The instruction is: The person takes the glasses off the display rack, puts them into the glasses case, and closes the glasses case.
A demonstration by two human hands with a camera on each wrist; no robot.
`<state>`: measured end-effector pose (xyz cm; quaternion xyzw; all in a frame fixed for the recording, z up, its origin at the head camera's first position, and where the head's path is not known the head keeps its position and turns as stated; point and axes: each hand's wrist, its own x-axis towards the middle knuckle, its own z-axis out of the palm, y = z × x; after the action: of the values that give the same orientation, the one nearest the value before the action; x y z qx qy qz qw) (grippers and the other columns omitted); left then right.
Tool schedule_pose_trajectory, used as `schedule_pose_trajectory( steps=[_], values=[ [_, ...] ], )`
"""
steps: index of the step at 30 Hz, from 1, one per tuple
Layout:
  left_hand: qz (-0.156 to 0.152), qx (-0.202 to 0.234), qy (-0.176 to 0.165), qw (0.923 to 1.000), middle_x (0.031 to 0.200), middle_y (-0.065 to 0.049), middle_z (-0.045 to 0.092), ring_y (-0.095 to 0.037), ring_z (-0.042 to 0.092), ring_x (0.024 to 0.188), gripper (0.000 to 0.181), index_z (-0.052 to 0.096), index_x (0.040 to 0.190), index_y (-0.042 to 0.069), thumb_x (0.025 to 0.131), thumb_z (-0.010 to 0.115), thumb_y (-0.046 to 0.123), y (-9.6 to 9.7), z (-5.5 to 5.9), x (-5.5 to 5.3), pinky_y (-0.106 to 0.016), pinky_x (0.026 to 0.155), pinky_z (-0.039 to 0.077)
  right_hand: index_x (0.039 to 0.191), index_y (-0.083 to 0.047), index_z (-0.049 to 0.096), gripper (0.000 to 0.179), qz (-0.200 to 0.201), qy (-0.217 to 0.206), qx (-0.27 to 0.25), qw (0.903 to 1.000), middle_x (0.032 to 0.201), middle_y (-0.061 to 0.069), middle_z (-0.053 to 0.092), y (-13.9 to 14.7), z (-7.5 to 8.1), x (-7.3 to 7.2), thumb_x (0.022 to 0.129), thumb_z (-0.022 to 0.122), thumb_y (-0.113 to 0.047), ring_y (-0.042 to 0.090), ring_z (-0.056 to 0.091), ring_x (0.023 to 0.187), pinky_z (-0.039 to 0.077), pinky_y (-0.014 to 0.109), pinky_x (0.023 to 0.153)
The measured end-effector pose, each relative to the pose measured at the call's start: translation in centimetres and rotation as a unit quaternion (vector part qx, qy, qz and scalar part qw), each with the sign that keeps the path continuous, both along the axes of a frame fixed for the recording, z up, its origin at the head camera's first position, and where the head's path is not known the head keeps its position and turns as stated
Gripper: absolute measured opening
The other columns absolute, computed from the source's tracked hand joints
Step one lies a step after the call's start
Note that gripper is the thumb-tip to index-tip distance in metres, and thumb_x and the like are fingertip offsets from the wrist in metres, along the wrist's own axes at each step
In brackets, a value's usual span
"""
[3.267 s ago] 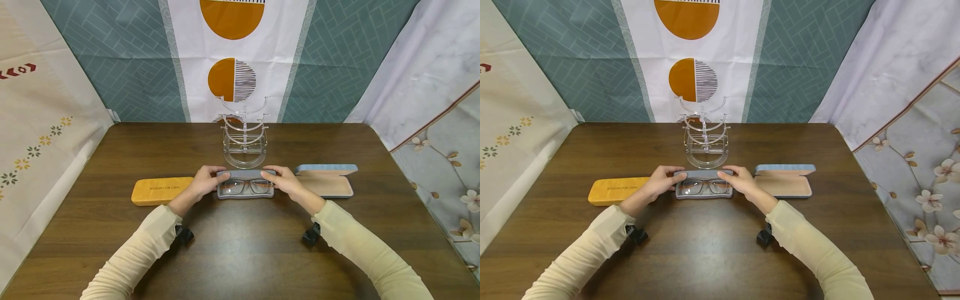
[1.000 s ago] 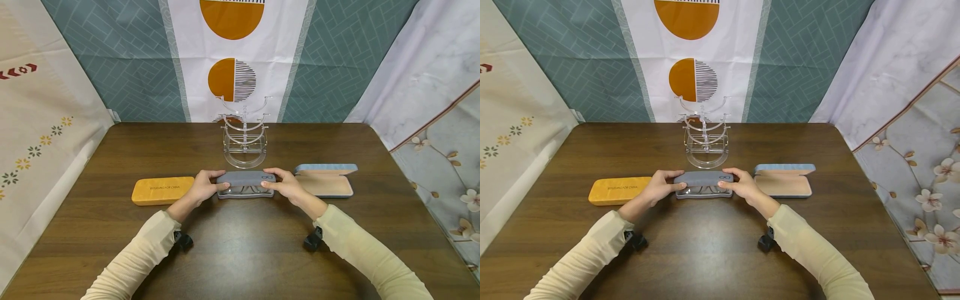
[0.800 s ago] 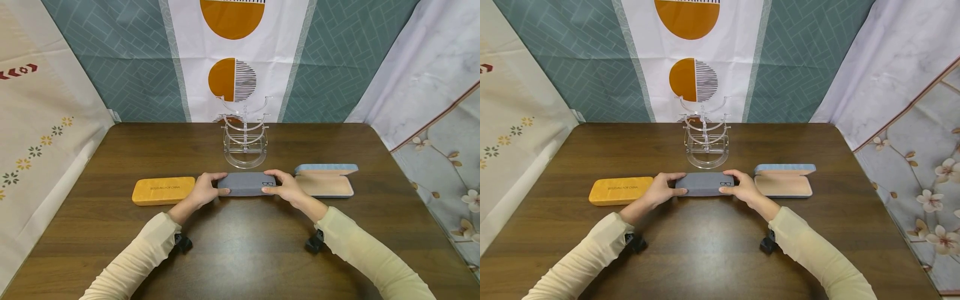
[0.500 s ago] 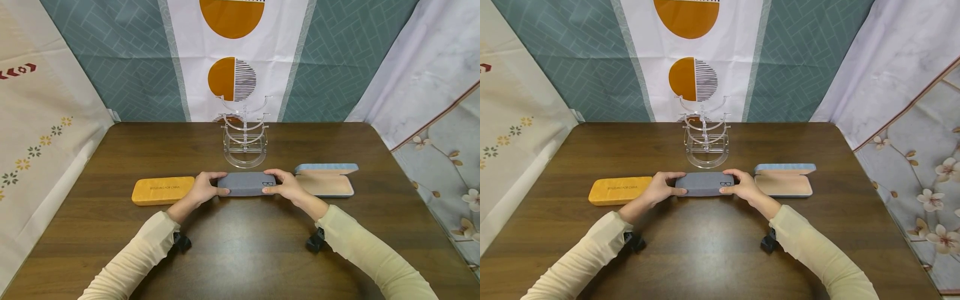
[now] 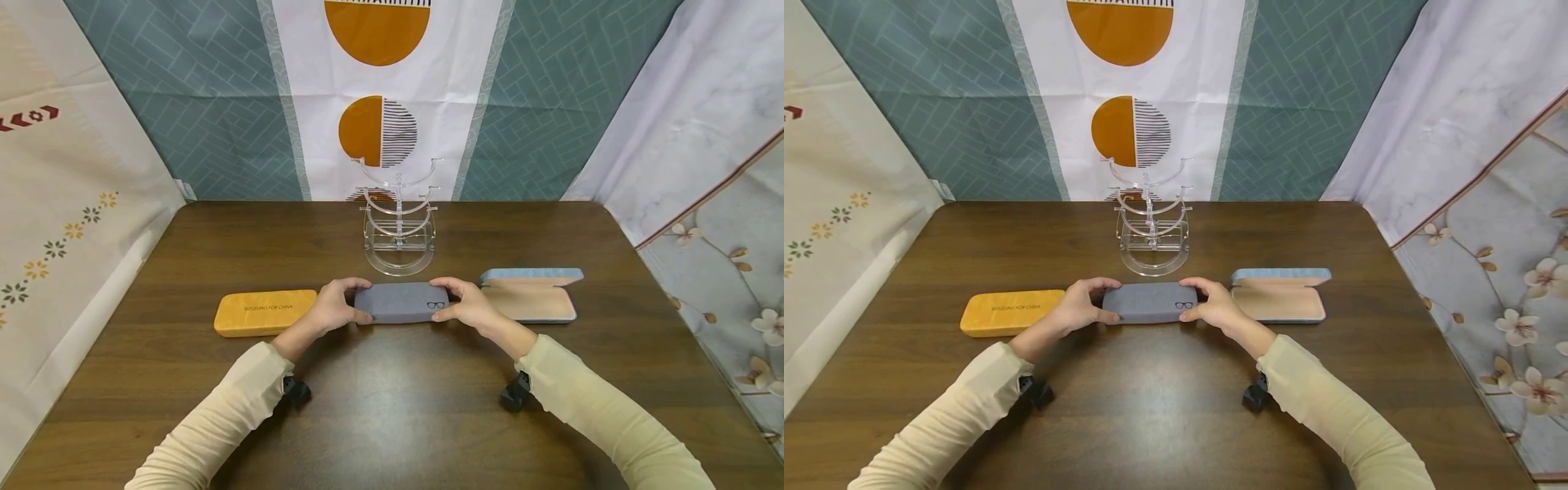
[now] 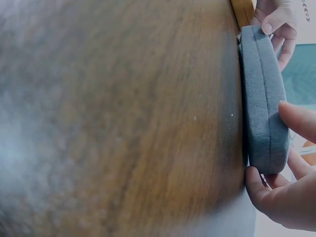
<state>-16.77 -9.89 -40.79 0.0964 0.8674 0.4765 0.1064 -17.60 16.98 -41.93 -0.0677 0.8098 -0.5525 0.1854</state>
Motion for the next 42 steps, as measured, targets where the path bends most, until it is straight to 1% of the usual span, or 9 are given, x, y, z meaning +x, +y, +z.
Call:
schedule_pose_trajectory(
  steps=[6,11,13,19,27,34,35,39,42],
  values=[
    [-0.010,-0.011,0.006,0.9999,0.115,-0.014,0.057,-0.029,0.052,0.102,0.059,0.058,0.118,0.003,0.062,0.080,0.000,-0.2,-0.1,0.2,-0.038,0.083,0.044,0.127,-0.006,0.051,0.062,-0.005,0.000,0.006,1.0000,0.134,0.014,0.042,-0.2,0.2,0.3,0.071,0.074,0.002,0.033,0.035,0.121,0.033,0.047,0.097],
    [-0.017,-0.015,0.037,0.9991,0.121,-0.016,0.054,-0.032,0.051,0.107,0.065,0.052,0.124,-0.002,0.065,0.079,0.004,-0.4,-0.1,0.7,-0.043,0.089,0.043,0.128,-0.003,0.049,0.061,-0.005,0.016,0.005,0.9998,0.137,0.016,0.039,0.1,0.3,0.5,0.073,0.073,0.001,0.037,0.031,0.125,0.028,0.051,0.100],
    [-0.018,-0.011,0.053,0.9984,0.121,-0.018,0.054,-0.034,0.052,0.106,0.065,0.050,0.125,-0.003,0.066,0.079,0.005,-0.6,-0.1,0.8,-0.044,0.087,0.044,0.129,0.000,0.048,0.060,-0.007,0.022,-0.003,0.9997,0.136,0.018,0.040,0.3,0.3,0.6,0.074,0.072,0.001,0.038,0.032,0.124,0.029,0.051,0.100],
    [-0.001,0.017,0.092,0.9956,0.117,-0.023,0.055,-0.034,0.056,0.097,0.062,0.049,0.124,-0.005,0.069,0.076,0.003,-1.3,0.1,1.2,-0.045,0.082,0.047,0.130,0.006,0.044,0.061,-0.007,0.037,-0.027,0.9989,0.133,0.022,0.043,0.7,0.6,0.8,0.075,0.070,0.001,0.036,0.038,0.121,0.033,0.048,0.098],
    [0.031,0.047,0.114,0.9919,0.105,-0.022,0.060,-0.031,0.059,0.089,0.057,0.048,0.124,-0.004,0.072,0.073,0.001,-1.7,0.7,1.7,-0.043,0.073,0.049,0.131,0.004,0.042,0.060,-0.005,0.041,-0.040,0.9983,0.133,0.022,0.042,1.0,1.9,1.0,0.077,0.068,-0.001,0.034,0.042,0.119,0.040,0.046,0.093],
    [0.036,0.081,0.132,0.9873,0.096,-0.020,0.062,-0.028,0.060,0.083,0.039,0.055,0.111,-0.002,0.075,0.070,-0.001,-1.9,1.0,1.9,-0.040,0.076,0.049,0.129,0.005,0.044,0.054,-0.004,0.052,-0.047,0.9975,0.128,0.025,0.046,1.1,2.7,1.2,0.081,0.066,-0.002,0.035,0.047,0.113,0.046,0.034,0.084],
    [0.037,0.090,0.130,0.9867,0.094,-0.019,0.061,-0.028,0.060,0.082,0.035,0.056,0.109,-0.003,0.076,0.069,-0.002,-1.9,1.1,2.0,-0.038,0.073,0.050,0.129,0.006,0.044,0.053,-0.004,0.053,-0.050,0.9974,0.126,0.025,0.047,1.1,2.8,1.2,0.081,0.065,-0.002,0.034,0.048,0.111,0.047,0.031,0.083],
    [0.043,0.120,0.116,0.9850,0.084,-0.018,0.059,-0.027,0.057,0.075,0.024,0.055,0.103,-0.008,0.080,0.061,-0.007,-1.7,3.0,3.0,-0.029,0.059,0.051,0.123,0.007,0.048,0.045,-0.003,0.057,-0.062,0.9964,0.117,0.027,0.053,1.1,3.4,1.4,0.082,0.064,-0.002,0.027,0.056,0.099,0.048,0.025,0.078],
    [0.049,0.136,0.104,0.9840,0.080,-0.017,0.058,-0.028,0.055,0.072,0.020,0.056,0.102,-0.007,0.082,0.060,-0.007,-1.8,3.5,3.2,-0.027,0.053,0.050,0.120,0.007,0.051,0.040,-0.003,0.064,-0.071,0.9954,0.111,0.028,0.055,1.2,4.0,1.6,0.082,0.064,-0.001,0.018,0.057,0.091,0.048,0.023,0.075]
  ],
)
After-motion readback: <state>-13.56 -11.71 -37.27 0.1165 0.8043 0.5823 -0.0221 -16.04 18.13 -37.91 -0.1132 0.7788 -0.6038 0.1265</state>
